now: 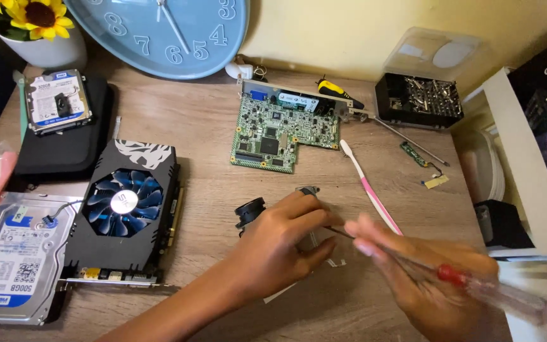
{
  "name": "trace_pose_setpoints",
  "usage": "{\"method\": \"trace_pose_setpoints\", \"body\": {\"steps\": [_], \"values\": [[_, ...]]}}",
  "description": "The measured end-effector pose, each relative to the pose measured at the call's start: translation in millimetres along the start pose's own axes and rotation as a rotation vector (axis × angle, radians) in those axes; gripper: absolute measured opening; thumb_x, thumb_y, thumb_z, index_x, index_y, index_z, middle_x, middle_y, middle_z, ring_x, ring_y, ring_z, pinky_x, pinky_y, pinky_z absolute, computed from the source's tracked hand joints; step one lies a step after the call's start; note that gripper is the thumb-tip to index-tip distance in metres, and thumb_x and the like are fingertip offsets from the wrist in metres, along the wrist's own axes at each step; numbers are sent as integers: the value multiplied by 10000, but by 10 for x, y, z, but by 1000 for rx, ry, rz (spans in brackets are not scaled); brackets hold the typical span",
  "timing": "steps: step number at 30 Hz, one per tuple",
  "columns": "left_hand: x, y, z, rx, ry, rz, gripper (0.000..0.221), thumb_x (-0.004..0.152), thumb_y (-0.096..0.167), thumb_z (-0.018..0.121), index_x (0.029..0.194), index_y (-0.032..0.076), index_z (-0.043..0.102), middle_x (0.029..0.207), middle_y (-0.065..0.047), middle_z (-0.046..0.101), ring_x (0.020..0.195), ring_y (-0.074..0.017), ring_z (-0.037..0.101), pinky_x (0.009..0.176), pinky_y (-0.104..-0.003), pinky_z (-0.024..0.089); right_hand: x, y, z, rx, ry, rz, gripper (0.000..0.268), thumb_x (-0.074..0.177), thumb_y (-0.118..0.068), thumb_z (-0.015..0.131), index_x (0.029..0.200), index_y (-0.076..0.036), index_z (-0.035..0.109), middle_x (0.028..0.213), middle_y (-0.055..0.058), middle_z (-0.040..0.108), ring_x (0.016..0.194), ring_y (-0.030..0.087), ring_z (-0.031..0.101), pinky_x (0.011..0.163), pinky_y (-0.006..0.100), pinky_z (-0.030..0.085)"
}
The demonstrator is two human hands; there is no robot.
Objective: Unscrewing a small cooling fan from a plastic housing and cleaning it with a toothbrush on a repair bench.
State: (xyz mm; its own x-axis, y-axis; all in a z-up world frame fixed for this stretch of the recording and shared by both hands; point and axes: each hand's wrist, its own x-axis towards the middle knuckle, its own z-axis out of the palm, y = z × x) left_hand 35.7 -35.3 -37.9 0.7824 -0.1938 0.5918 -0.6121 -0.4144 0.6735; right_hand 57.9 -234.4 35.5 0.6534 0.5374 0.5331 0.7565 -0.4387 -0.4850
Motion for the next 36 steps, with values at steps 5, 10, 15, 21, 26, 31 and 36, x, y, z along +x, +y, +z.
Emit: {"method": "trace_pose_setpoints", "body": {"steps": [5, 10, 15, 21, 26, 31, 36], "values": [[23, 20, -6, 7, 6, 14, 170, 877, -64, 671, 1040, -23, 647, 979, -140, 653, 884, -301, 596, 730, -392, 515, 45, 60, -62, -91, -189, -40, 475, 1005, -143, 515, 1469, -52, 476, 1299, 14, 745, 1227, 136, 692, 981, 242, 549], [13, -9, 12, -8, 8, 56, 204, 925, -84, 618, 1118, -45, 673, 1028, -166, 688, 898, -313, 624, 754, -397, 541, 119, -62, -38, -19, -258, -1, 469, 1012, -125, 446, 1457, 6, 510, 1412, 30, 684, 1304, 134, 658, 1156, 288, 427], [-2, -41, 40, -30, 61, 15, 37, 939, -49, 676, 921, -19, 663, 874, -120, 645, 772, -275, 615, 653, -369, 504, 131, -11, 93, -86, 36, 12, 324, 771, -74, 888, 1019, -31, 684, 933, 50, 809, 837, 120, 823, 769, 211, 654], [37, 59, -20, 31, 62, 14, 298, 852, -64, 697, 1128, -34, 590, 1081, -168, 626, 972, -318, 570, 798, -395, 508, 154, -142, 125, -38, 45, -29, 96, 872, 52, 725, 955, 46, 773, 992, 101, 792, 849, 148, 803, 875, 254, 628], [-28, 65, 19, 554, 33, 38, 433, 797, 193, 738, 1168, 23, 592, 1132, -159, 616, 1042, -320, 536, 919, -474, 409, 74, 3, 25, -95, -133, 7, 291, 967, -119, 594, 1211, -55, 739, 1253, 41, 746, 1160, 137, 713, 1080, 287, 494], [-38, 19, 36, 640, 47, -81, 183, 790, 173, 673, 927, 87, 588, 999, -119, 581, 931, -330, 513, 858, -463, 374, 65, 49, 8, 15, -218, 65, 344, 1010, -109, 479, 1257, -73, 716, 1317, 32, 722, 1229, 142, 686, 1157, 310, 431], [-80, -64, 127, 627, -39, -198, 41, 872, 163, 693, 899, 152, 665, 879, -63, 632, 787, -282, 554, 688, -424, 404, 128, -31, 112, 193, -90, 137, 128, 956, -60, 580, 1066, -49, 516, 1108, 157, 810, 1058, 211, 838, 933, 272, 676]]}}
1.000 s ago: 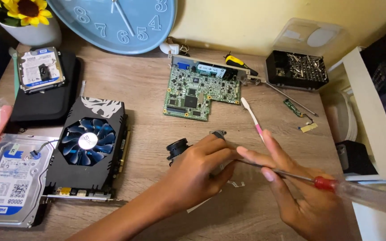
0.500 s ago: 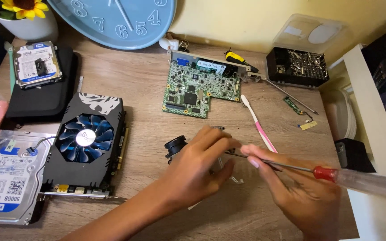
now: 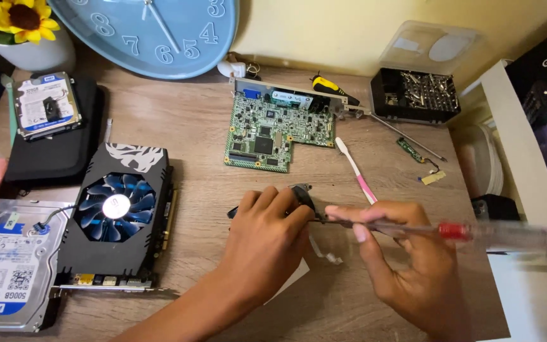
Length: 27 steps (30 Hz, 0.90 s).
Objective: Unscrewing a small cooling fan from a plastic housing and cleaning it with a toothbrush on a repair bench.
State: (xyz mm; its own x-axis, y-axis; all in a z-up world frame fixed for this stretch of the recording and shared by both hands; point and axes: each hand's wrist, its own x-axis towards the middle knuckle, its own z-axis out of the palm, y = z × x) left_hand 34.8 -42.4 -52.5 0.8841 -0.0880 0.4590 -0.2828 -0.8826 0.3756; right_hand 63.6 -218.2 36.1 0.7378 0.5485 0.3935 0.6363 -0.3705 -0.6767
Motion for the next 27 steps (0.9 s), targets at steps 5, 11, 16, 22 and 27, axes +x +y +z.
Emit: {"method": "trace_pose_setpoints", "body": {"steps": [5, 11, 16, 22, 27], "values": [[35, -4, -56, 29, -73, 32, 170, 822, 67, 690, 960, 167, 675, 1058, -76, 649, 844, -293, 583, 687, -464, 424, 32, 111, 38, -60, 107, -198, 198, 844, 36, 758, 1013, -24, 674, 1032, 144, 768, 900, 190, 809, 883, 267, 663], [51, 0, -61, 49, -91, 39, 202, 815, 80, 670, 981, 193, 657, 1025, -56, 608, 828, -303, 576, 693, -480, 400, -73, 188, 131, -103, 304, -54, 283, 724, 10, 904, 950, 14, 734, 947, 107, 778, 806, 147, 773, 839, 244, 635], [54, 1, -56, 63, -70, 34, 152, 874, 118, 632, 1017, 170, 629, 994, -66, 619, 802, -315, 586, 684, -483, 383, -4, 27, 29, -100, 224, -53, 153, 793, 17, 836, 916, -19, 753, 940, 73, 799, 841, 105, 789, 896, 220, 614], [38, -57, -56, 35, -79, 54, 284, 793, 136, 654, 1070, 194, 630, 1007, -66, 604, 810, -319, 593, 687, -473, 376, 62, 91, -69, -136, -40, -78, 157, 916, -75, 644, 1007, -89, 771, 1069, 32, 823, 1011, 126, 811, 963, 259, 606], [38, -42, -53, 18, -57, 56, 73, 888, 147, 652, 957, 155, 677, 961, -74, 603, 785, -305, 583, 692, -470, 370, 109, 182, 59, -42, 15, -262, 86, 938, -3, 644, 1021, -15, 660, 986, 111, 745, 929, 222, 753, 910, 321, 594]]}}
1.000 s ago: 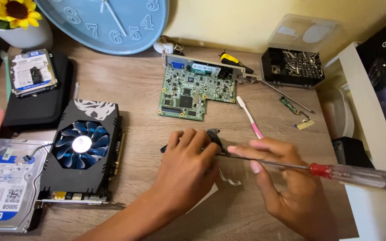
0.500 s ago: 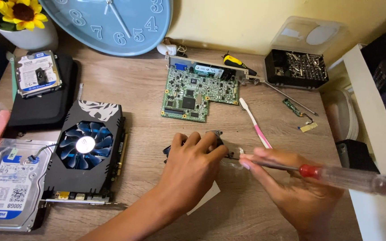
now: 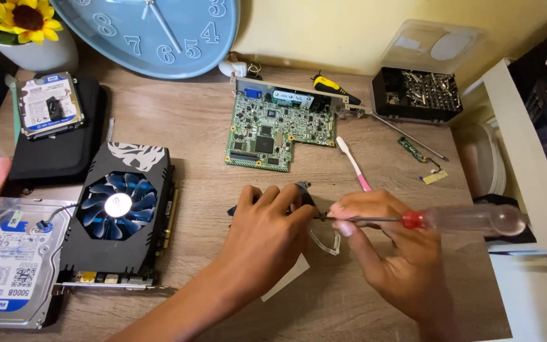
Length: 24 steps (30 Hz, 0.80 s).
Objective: Unscrewing a small cooling fan from a plastic housing and cleaning it with a toothbrush on a repair bench.
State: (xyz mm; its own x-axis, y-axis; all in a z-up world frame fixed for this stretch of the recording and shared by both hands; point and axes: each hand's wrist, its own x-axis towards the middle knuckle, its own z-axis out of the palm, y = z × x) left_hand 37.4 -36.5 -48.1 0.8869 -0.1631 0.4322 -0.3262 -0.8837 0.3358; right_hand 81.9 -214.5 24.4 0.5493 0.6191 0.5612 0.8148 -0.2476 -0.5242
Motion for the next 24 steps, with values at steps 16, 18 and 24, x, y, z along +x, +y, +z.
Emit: {"method": "trace_pose_setpoints", "body": {"steps": [16, 18, 24], "values": [[141, 10, -68, 175, -292, 124, 308, 764, 60, 712, 1061, 138, 683, 1121, -126, 550, 1012, -319, 586, 827, -564, 482, -86, 15, -87, -58, 25, 129, 143, 816, -65, 799, 959, -67, 788, 969, 37, 816, 839, 92, 821, 829, 224, 655], [173, -3, -52, 198, -366, 150, 323, 786, 76, 705, 1103, 136, 677, 1199, -154, 548, 1021, -314, 591, 824, -532, 481, -22, -26, -149, -52, -63, 129, 127, 863, -76, 728, 965, -58, 802, 1035, 33, 818, 937, 102, 824, 882, 228, 641], [118, -86, 43, 245, -309, 217, 382, 767, 117, 750, 1143, 124, 686, 1204, -149, 566, 988, -287, 611, 774, -474, 508, -99, 82, -254, -67, -263, 118, 267, 943, -111, 593, 1165, -110, 742, 1227, -12, 792, 1135, 91, 767, 1008, 247, 561]]}}
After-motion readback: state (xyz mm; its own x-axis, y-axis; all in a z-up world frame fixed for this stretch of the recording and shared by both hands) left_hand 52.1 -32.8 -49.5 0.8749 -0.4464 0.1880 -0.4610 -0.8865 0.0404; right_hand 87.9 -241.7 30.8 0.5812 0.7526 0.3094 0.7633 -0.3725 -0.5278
